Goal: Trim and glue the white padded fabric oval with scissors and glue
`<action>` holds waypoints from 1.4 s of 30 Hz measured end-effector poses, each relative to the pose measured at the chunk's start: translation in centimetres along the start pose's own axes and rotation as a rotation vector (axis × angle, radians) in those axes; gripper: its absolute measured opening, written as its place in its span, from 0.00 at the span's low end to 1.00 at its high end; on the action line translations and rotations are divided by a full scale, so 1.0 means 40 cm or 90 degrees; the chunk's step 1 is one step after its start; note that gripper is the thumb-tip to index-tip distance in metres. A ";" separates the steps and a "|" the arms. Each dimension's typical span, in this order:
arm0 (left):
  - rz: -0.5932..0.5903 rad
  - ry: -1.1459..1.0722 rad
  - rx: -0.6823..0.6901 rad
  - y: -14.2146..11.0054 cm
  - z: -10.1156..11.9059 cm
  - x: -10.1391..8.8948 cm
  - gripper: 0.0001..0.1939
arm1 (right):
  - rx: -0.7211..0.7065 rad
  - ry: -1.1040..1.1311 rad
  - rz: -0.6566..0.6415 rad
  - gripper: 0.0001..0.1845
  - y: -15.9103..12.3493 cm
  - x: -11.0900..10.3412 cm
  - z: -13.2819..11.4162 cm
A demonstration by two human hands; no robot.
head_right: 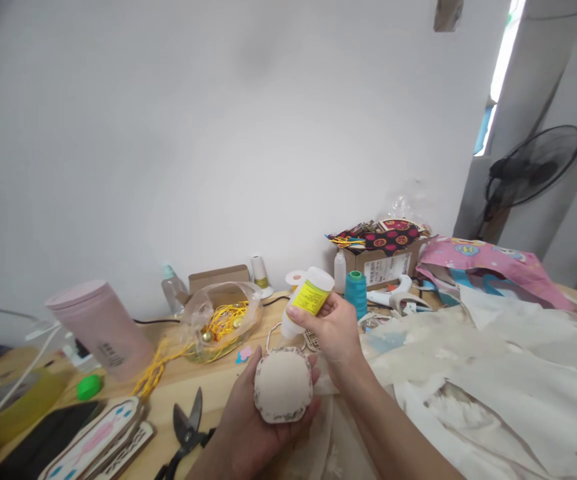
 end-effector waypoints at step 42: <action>-0.084 0.020 0.076 -0.018 0.024 0.019 0.23 | -0.024 0.042 0.030 0.18 -0.022 0.015 -0.004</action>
Point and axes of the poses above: each hand's wrist, its own y-axis towards the middle knuckle, its own x-axis out of the palm, z = x × y, the point moved 2 cm from there along y, towards the middle knuckle, and after that the axes turned 11 degrees about -x, right-handed, at the moved point
